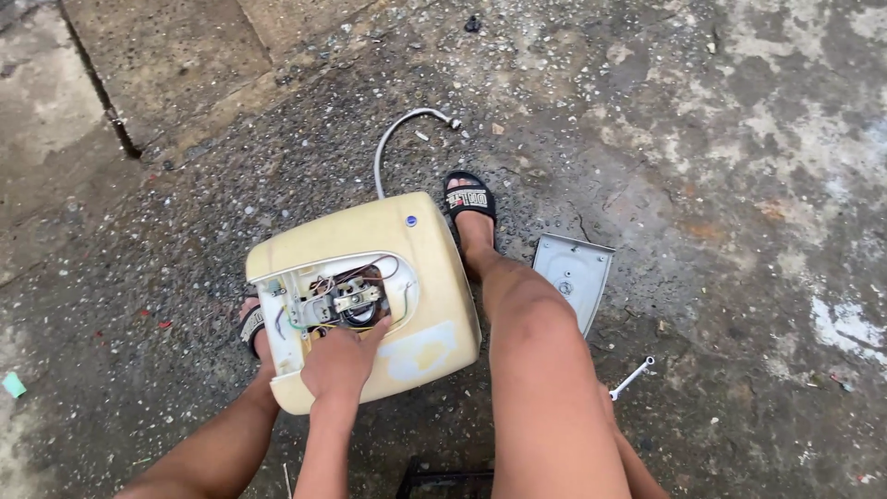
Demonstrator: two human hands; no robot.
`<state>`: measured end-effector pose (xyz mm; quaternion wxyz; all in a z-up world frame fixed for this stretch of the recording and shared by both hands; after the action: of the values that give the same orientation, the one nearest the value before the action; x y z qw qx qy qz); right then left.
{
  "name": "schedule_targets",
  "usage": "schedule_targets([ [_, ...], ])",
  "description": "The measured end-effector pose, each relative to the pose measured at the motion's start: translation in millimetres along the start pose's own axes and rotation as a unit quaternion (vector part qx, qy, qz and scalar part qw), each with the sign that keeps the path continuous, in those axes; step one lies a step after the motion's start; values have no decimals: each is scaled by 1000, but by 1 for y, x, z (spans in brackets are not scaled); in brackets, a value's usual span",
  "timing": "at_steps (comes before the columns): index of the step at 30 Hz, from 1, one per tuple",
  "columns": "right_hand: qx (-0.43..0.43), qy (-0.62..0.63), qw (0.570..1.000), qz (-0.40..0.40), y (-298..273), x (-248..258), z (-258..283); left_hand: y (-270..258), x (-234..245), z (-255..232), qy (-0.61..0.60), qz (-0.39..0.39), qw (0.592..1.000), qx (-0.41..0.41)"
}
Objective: Repairing the internal wiring and components of a small appliance using a screwdriver.
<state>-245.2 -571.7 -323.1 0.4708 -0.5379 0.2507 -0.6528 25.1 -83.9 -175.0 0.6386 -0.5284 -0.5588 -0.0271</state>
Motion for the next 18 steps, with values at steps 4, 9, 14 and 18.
schedule_targets([
  [4, 2, 5, 1000, -3, -24, -6, 6, -4, 17, -16, 5, -157, 971, -183],
  [9, -9, 17, 1000, -16, -51, -3, 19, 90, 10, 47, 9, -305, 894, -328],
  [14, -33, 37, 998, -44, -38, 12, 35, 120, -18, 102, -675, -22, 666, -316],
  [18, -35, 94, 993, -63, -7, 20, 32, -11, 22, -34, -5, -59, 980, -188],
])
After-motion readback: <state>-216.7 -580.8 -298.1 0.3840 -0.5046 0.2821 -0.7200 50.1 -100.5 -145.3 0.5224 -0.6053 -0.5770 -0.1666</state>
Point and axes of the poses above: each hand's wrist, its own y-axis towards the middle knuckle, its own x-axis out of the back of the hand, z = x × y, the point moved 4 cm from there along y, towards the middle knuckle, and after that the axes turned 13 degrees about -y, right-handed, at the moved point
